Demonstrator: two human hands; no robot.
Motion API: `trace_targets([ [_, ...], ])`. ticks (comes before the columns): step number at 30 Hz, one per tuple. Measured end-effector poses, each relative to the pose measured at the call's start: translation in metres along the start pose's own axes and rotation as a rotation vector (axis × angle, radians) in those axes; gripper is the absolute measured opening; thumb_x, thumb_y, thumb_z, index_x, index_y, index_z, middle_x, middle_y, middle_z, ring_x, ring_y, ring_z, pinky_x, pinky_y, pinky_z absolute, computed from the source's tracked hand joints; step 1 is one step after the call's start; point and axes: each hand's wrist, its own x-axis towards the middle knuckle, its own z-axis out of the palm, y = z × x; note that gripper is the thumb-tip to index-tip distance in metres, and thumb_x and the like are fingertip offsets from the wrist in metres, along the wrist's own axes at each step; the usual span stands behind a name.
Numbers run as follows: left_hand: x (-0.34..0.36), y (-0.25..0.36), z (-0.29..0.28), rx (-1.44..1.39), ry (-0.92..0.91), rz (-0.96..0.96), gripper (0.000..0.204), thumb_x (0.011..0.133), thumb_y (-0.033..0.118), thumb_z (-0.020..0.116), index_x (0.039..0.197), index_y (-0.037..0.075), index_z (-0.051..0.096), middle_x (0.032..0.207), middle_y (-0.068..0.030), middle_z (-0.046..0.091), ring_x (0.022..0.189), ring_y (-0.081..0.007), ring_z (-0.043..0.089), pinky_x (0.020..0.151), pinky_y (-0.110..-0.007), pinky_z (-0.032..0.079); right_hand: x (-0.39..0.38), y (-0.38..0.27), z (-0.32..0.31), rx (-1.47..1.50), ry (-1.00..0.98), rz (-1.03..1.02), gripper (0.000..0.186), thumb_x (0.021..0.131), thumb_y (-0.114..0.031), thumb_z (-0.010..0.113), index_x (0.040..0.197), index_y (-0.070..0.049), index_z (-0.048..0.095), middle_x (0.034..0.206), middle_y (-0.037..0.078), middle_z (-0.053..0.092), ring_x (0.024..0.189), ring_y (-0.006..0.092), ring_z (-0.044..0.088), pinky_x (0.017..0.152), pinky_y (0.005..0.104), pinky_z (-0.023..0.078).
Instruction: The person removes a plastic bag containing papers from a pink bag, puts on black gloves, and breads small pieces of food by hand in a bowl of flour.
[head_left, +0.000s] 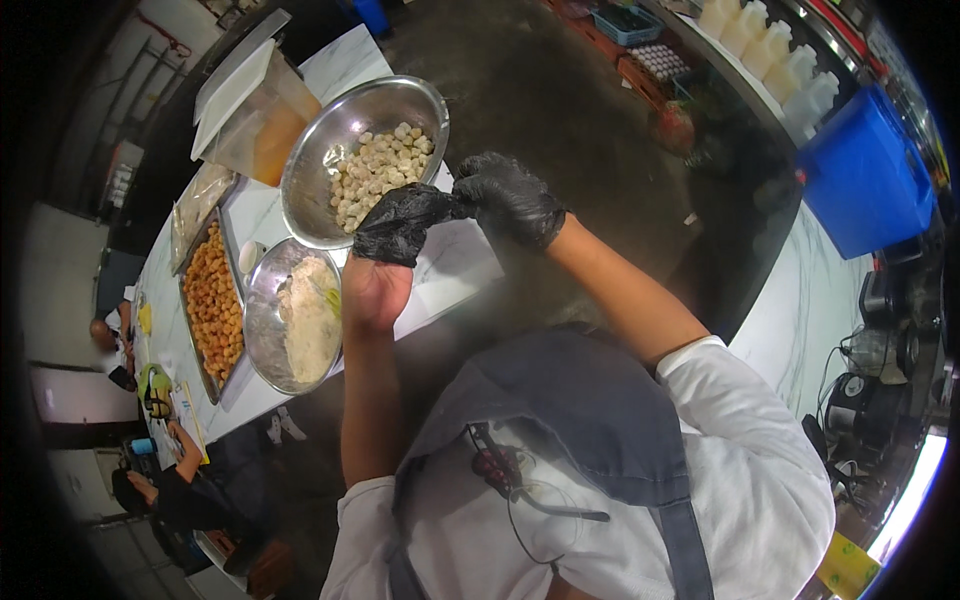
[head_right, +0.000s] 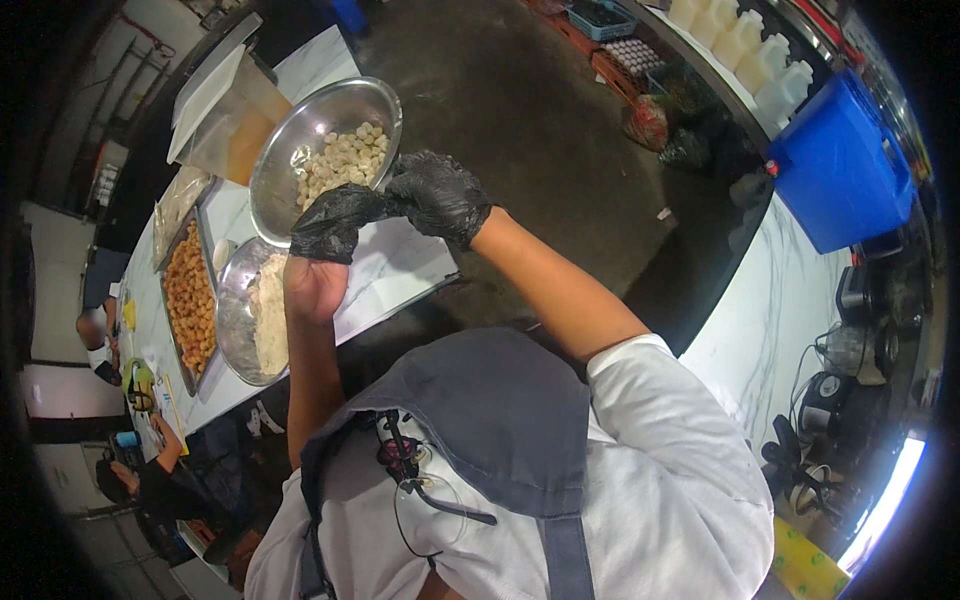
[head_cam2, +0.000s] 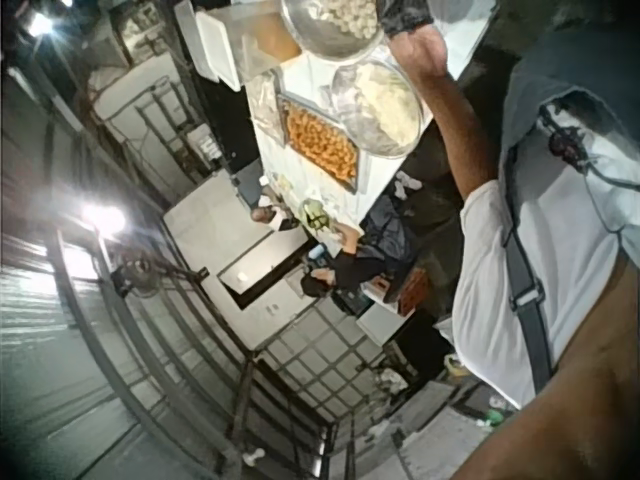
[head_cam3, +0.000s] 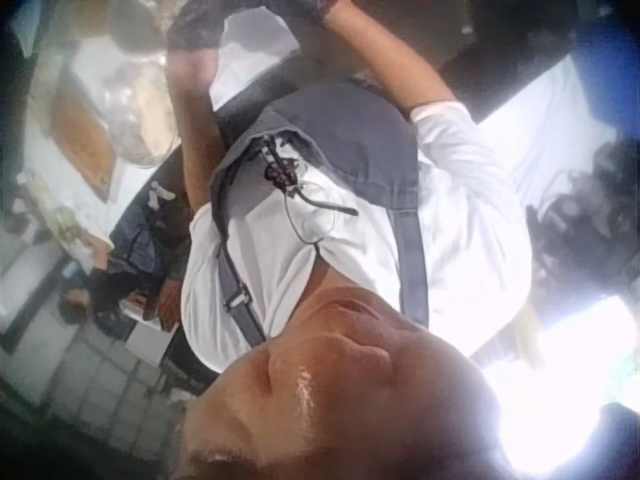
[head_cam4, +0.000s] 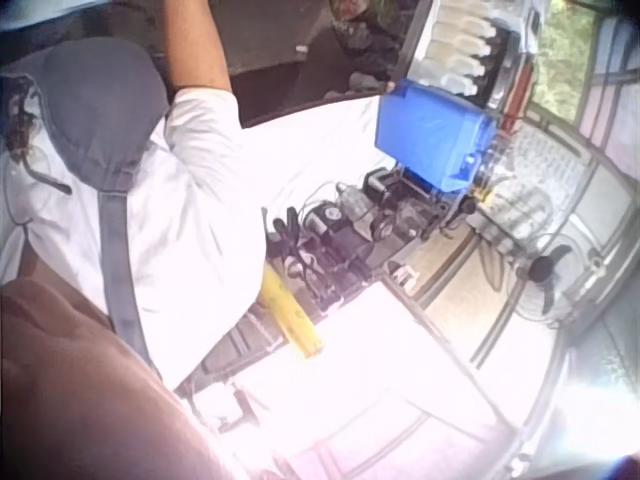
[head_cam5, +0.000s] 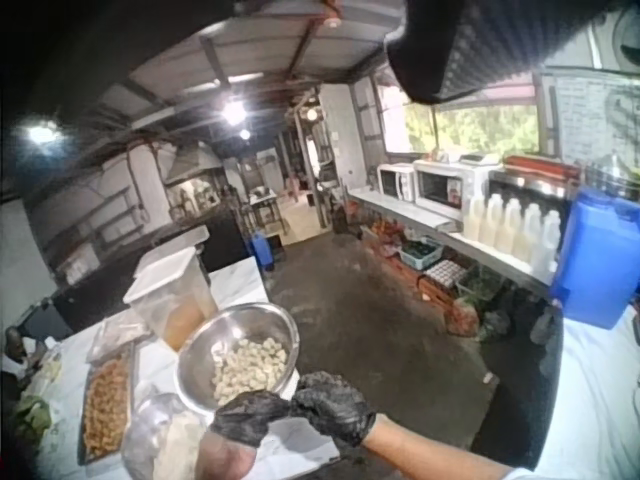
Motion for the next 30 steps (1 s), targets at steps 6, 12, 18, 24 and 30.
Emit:
trace_targets([
  [6, -0.002, 0.000, 0.006, -0.223, -0.080, 0.073, 0.049, 0.095, 0.027, 0.034, 0.128, -0.008, 0.036, 0.133, -0.0196, 0.041, 0.125, -0.0314, 0.037, 0.108, -0.045, 0.025, -0.003, 0.008, 0.006, 0.004, -0.030, -0.002, 0.013, 0.065, -0.007, 0.062, 0.078, -0.011, 0.065, 0.080, 0.010, 0.058, 0.082, 0.0322, 0.056, 0.070, 0.0439, 0.045],
  [12, -0.002, -0.004, 0.022, -0.402, -0.059, 0.101, 0.047, 0.091, 0.022, 0.036, 0.128, -0.006, 0.038, 0.133, -0.0204, 0.041, 0.124, -0.0336, 0.038, 0.107, -0.046, 0.025, -0.002, -0.003, 0.001, 0.145, -0.047, 0.047, 0.014, 0.066, -0.002, 0.059, 0.078, -0.006, 0.064, 0.077, 0.013, 0.057, 0.077, 0.0310, 0.057, 0.066, 0.0396, 0.045],
  [18, -0.001, -0.011, 0.013, -0.568, -0.021, 0.147, 0.041, 0.088, 0.013, 0.039, 0.123, -0.008, 0.042, 0.127, -0.0205, 0.047, 0.120, -0.0320, 0.043, 0.105, -0.046, 0.029, -0.001, -0.004, -0.007, 0.109, -0.163, 0.148, 0.015, 0.068, -0.012, 0.059, 0.081, -0.010, 0.065, 0.082, 0.013, 0.060, 0.079, 0.0335, 0.058, 0.068, 0.0437, 0.046],
  [24, 0.000, -0.007, 0.012, -0.445, 0.117, 0.054, 0.038, 0.087, 0.005, 0.038, 0.122, -0.007, 0.043, 0.126, -0.0196, 0.048, 0.116, -0.0293, 0.047, 0.102, -0.045, 0.035, -0.009, 0.001, -0.008, -0.028, -0.108, 0.191, 0.015, 0.070, -0.015, 0.061, 0.083, -0.012, 0.067, 0.083, 0.013, 0.060, 0.080, 0.0331, 0.058, 0.069, 0.0438, 0.046],
  [30, 0.001, -0.005, 0.001, -0.148, 0.133, 0.113, 0.033, 0.090, 0.004, 0.040, 0.121, -0.007, 0.043, 0.123, -0.0176, 0.050, 0.113, -0.0270, 0.049, 0.099, -0.038, 0.041, -0.002, -0.017, -0.017, 0.067, 0.033, 0.118, 0.014, 0.073, -0.019, 0.065, 0.084, -0.010, 0.066, 0.080, 0.014, 0.059, 0.079, 0.0324, 0.058, 0.068, 0.0417, 0.046],
])
